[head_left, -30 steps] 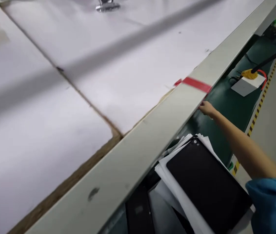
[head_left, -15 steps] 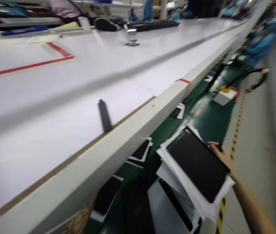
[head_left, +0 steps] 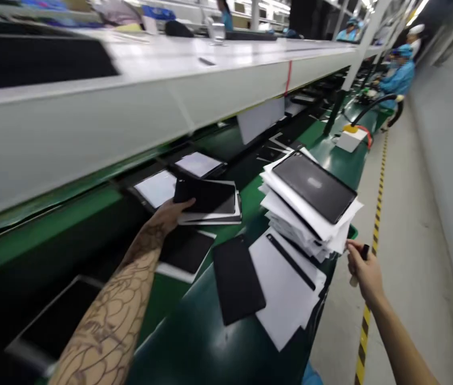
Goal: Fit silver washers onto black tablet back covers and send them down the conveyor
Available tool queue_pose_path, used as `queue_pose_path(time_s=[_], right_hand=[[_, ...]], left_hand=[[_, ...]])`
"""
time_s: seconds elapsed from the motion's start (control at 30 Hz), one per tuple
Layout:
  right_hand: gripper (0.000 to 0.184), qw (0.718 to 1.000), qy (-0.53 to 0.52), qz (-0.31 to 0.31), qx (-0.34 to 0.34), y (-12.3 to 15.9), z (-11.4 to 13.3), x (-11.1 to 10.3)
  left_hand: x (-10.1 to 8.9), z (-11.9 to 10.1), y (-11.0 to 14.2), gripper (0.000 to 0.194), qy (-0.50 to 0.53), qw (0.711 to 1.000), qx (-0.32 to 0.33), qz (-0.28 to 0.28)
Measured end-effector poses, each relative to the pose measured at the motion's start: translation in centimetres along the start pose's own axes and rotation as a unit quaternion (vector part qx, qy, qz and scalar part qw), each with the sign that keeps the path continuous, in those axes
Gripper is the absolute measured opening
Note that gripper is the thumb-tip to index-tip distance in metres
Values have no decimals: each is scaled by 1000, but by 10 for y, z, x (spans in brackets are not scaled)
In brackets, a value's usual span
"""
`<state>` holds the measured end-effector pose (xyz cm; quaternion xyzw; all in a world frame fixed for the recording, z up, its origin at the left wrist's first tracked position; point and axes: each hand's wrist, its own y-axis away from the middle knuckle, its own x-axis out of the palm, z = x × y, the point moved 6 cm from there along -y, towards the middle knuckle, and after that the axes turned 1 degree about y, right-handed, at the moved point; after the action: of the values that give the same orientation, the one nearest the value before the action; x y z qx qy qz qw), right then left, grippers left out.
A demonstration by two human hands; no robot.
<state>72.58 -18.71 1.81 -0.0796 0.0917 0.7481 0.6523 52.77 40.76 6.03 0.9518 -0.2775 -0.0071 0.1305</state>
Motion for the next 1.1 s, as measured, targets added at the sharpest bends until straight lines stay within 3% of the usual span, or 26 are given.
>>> queue_pose_path(time_s=[0.1, 0.17, 0.23, 0.33, 0.4, 0.47, 0.57, 0.63, 0.73, 0.83, 0.93, 1.03, 1.1], right_hand=[[54, 999, 23, 1, -44, 48, 15, 3], [50, 991, 77, 52, -95, 81, 32, 17], [44, 964, 136, 149, -172, 109, 54, 49], [38, 896, 215, 281, -269, 139, 79, 121], [41, 845, 325, 317, -284, 146, 81, 173], [42, 799, 430, 315, -278, 145, 78, 214], [39, 781, 478, 293, -275, 140, 77, 245], [42, 787, 468, 288, -279, 131, 78, 243], [45, 795, 457, 282, -283, 103, 78, 213], [46, 809, 432, 270, -293, 68, 70, 168], [45, 832, 377, 259, -314, 43, 53, 132], [48, 854, 307, 263, -326, 35, 36, 120], [53, 876, 261, 268, -306, 30, 26, 119]], left_hand=[[-52, -8, 52, 44, 21, 995, 48, -90], [-86, -18, 99, 47, 71, 987, 88, -111], [-116, -23, 152, 50, 107, 983, 110, -103], [-150, -12, 230, 54, 110, 982, 115, -102], [-167, 12, 277, 52, 121, 977, 114, -133], [-179, 49, 318, 46, 148, 968, 93, -182], [-180, 116, 360, 33, 205, 954, -21, -217], [-170, 146, 376, 34, 214, 949, -81, -219], [-133, 154, 374, 49, 195, 960, -102, -172], [-71, 140, 341, 65, 150, 979, -93, -104], [4, 126, 292, 72, 122, 988, -86, -46], [67, 119, 250, 77, 79, 994, -69, -27], [89, 119, 239, 83, 48, 997, -35, -40]])
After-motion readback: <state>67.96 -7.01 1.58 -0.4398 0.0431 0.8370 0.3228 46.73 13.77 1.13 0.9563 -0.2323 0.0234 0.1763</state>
